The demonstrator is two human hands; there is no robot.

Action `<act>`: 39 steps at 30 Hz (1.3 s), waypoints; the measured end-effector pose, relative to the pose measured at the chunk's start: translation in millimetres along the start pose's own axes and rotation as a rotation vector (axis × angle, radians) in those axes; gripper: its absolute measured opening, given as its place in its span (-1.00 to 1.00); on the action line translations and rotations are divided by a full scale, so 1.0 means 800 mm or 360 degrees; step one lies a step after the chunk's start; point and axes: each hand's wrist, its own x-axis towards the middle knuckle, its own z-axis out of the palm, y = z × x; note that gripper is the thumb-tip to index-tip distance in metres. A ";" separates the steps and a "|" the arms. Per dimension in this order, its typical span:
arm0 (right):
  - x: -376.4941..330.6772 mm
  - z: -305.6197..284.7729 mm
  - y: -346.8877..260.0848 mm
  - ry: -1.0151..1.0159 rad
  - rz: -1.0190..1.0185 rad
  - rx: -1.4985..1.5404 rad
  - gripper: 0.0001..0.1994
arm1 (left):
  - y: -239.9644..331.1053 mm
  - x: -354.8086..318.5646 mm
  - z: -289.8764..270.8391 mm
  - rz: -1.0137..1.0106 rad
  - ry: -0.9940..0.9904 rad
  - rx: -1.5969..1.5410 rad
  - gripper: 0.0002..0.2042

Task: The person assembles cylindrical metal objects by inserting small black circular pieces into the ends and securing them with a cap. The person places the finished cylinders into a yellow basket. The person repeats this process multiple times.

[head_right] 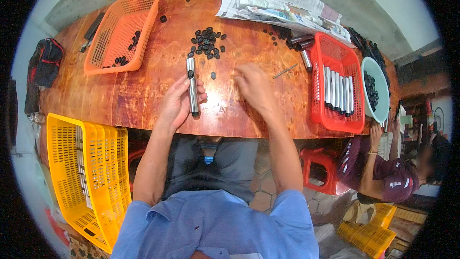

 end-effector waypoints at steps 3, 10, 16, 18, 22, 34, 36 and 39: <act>0.017 0.038 -0.023 -0.0099 -0.0071 0.0172 -0.77 | 0.006 -0.001 0.006 -0.0006 -0.0008 0.0026 -0.73; 0.032 0.052 -0.034 -0.0146 -0.0123 -0.0021 -0.77 | 0.002 0.001 0.002 -0.0025 -0.0053 0.0013 -0.70; 0.024 0.043 -0.057 0.0031 0.0015 0.0253 -0.77 | -0.001 0.003 -0.002 -0.0010 -0.0109 0.0003 -0.63; 0.021 0.043 -0.077 0.0099 -0.0206 0.0273 -0.76 | -0.002 0.005 -0.006 0.0012 -0.0155 -0.0008 -0.61; 0.020 0.052 -0.086 0.0229 -0.0557 0.0107 -0.76 | -0.001 0.002 0.005 0.0015 -0.0092 -0.0016 -0.59; 0.010 0.077 -0.078 0.0534 -0.0917 -0.0083 -0.68 | -0.001 0.004 -0.004 -0.0059 -0.0141 -0.0016 -0.71; 0.006 0.077 -0.081 0.0549 -0.0922 -0.0120 -0.70 | 0.003 0.001 0.004 -0.0072 -0.0038 0.0074 -0.74; 0.001 0.077 -0.087 0.0531 -0.0850 -0.0057 -0.74 | 0.002 -0.002 0.009 -0.0087 0.0056 0.0102 -0.77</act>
